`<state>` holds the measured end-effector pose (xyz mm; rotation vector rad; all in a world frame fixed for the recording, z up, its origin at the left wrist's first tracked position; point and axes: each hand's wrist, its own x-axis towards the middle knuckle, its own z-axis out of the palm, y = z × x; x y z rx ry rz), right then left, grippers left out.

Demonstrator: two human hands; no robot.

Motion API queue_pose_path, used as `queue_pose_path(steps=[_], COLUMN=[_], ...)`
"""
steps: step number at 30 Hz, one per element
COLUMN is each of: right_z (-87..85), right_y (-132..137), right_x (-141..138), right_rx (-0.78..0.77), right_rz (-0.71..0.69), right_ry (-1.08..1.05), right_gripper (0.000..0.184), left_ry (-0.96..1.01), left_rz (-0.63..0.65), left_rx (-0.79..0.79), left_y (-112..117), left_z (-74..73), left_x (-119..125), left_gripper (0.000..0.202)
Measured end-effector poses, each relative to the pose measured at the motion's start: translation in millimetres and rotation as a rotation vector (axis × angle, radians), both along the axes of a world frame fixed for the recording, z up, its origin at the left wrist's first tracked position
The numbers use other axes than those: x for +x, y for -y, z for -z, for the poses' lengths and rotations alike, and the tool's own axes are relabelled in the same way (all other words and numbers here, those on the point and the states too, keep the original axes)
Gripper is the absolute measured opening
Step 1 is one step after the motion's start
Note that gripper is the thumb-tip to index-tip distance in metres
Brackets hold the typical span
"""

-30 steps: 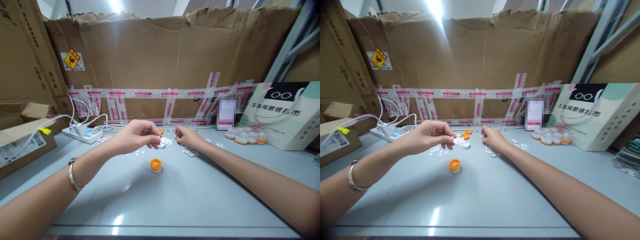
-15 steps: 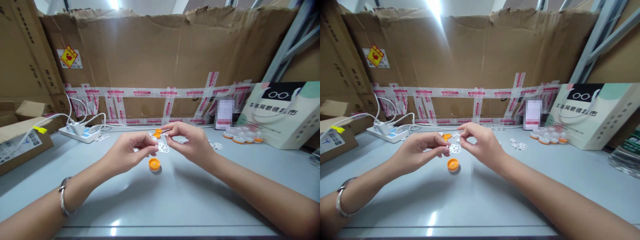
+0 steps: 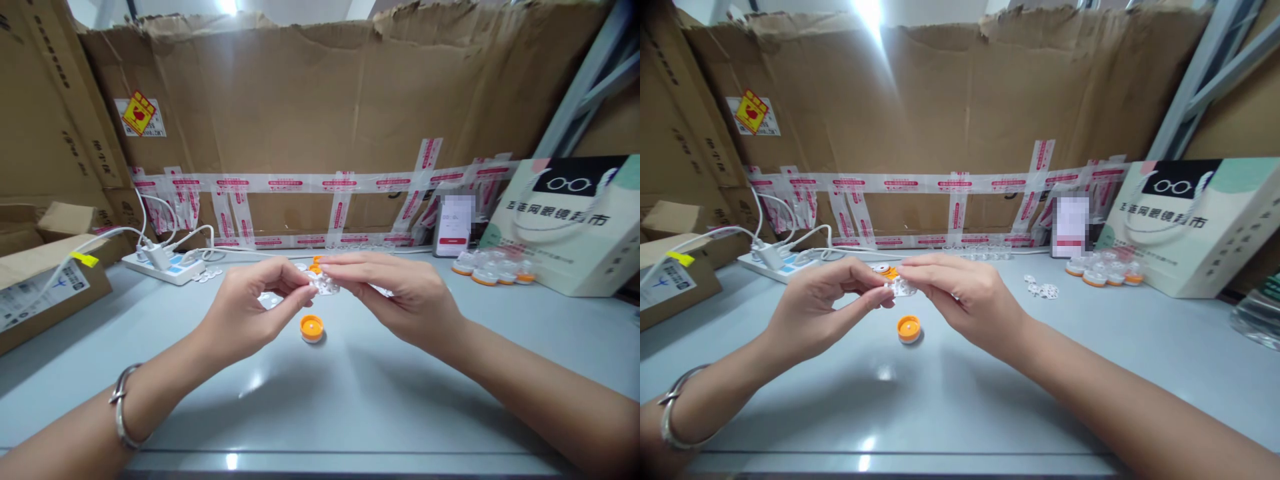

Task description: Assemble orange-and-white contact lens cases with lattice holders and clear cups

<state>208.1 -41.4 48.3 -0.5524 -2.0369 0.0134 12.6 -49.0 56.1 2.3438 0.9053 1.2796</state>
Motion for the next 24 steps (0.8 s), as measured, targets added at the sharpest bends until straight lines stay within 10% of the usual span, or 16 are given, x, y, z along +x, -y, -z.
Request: queue_pose_path(steps=[24], right_z=[3.3], right_y=[-4.1], right_x=[-5.1], right_rx=[-0.345], right_rz=[-0.11], right_ry=[-0.07], right_gripper=[0.022], left_ry=[-0.122], left_rz=[0.053], left_rx=[0.107], left_y=[-12.5], left_z=[1.7], left_x=[-8.7], left_gripper=[0.009])
